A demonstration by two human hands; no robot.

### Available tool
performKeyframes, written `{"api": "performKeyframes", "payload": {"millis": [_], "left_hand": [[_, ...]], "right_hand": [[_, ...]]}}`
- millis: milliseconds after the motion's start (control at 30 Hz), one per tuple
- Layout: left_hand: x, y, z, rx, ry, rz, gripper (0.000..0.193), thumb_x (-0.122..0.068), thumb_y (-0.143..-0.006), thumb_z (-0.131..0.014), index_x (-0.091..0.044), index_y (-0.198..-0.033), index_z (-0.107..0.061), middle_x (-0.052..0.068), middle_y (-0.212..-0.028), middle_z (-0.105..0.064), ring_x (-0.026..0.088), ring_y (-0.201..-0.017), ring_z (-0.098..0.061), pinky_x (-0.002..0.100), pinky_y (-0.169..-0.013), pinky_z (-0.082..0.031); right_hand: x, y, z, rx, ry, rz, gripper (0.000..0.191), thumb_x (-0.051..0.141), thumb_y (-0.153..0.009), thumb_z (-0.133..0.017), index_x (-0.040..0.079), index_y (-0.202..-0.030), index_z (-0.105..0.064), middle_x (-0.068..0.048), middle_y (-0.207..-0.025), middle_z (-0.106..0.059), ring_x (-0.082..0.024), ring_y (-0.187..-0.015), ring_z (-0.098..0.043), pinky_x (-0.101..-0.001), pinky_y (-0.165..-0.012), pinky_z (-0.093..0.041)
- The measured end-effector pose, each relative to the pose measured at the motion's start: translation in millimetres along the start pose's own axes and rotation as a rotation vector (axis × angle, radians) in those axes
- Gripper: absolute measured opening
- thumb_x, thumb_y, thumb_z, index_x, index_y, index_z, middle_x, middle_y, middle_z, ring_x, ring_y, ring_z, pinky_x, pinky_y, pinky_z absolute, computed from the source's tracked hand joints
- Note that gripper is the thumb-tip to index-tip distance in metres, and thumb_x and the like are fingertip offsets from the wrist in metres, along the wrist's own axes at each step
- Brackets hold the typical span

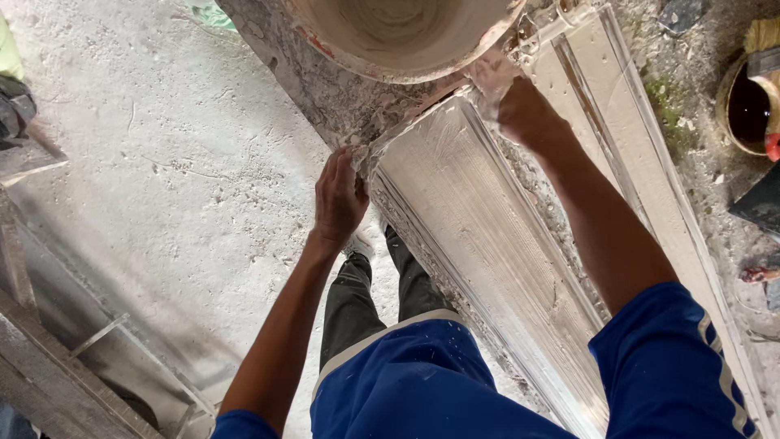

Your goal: The person presses handfuls of white plaster putty by hand into the grooves of long wooden mold boards laid on the ground, working along their length. They then mix more putty in a plastic bowl, wipe their hands with a cloth, and use a small flat scraper to smooth and trim the filled mold surfaces.

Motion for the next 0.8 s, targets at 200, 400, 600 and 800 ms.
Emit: {"api": "performKeyframes", "payload": {"millis": [200,400,600,800], "left_hand": [[31,38,-39,-0.001,-0.06,0.172,0.039,0.009,-0.083,-0.069,-0.001,-0.117,-0.053,0.021,-0.105,-0.063,0.04,-0.098,-0.065,0.049,-0.084,-0.057],[14,78,-66,0.036,0.006,0.015,0.032,0.004,-0.092,-0.067,-0.003,-0.12,-0.055,0.02,-0.11,-0.068,0.027,-0.091,-0.07,0.03,-0.063,-0.063],[22,62,-58,-0.043,0.06,0.062,0.028,0.008,-0.1,-0.065,-0.002,-0.124,-0.055,0.017,-0.103,-0.067,0.022,-0.079,-0.067,0.03,-0.054,-0.06],[41,33,-32,-0.167,-0.007,0.013,0.043,0.01,-0.084,-0.063,-0.001,-0.123,-0.05,0.018,-0.105,-0.062,0.036,-0.093,-0.066,0.044,-0.072,-0.06]], "right_hand": [[4,-1,-14,-0.093,0.275,0.289,0.016,0.002,-0.11,-0.058,-0.01,-0.116,-0.067,-0.021,-0.104,-0.065,-0.019,-0.084,-0.069,-0.0202,-0.059,-0.062],[9,55,-7,0.017,0.376,0.334,0.025,-0.01,-0.104,-0.058,-0.007,-0.126,-0.069,-0.02,-0.102,-0.066,-0.022,-0.081,-0.068,-0.0204,-0.058,-0.062],[27,34,15,-0.074,0.259,0.507,0.016,-0.003,-0.105,-0.067,-0.005,-0.12,-0.069,-0.019,-0.11,-0.067,-0.024,-0.097,-0.07,-0.0222,-0.074,-0.063],[20,-6,6,-0.173,0.337,0.494,0.037,-0.004,-0.093,-0.064,-0.012,-0.129,-0.065,-0.027,-0.116,-0.066,-0.023,-0.088,-0.071,-0.0184,-0.063,-0.062]]}}
Point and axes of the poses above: each hand's wrist, its own y-axis away from the middle knuckle, its own z-axis out of the back of the hand, x = y × z, the point moved 7 cm from there along -y, towards the middle knuckle
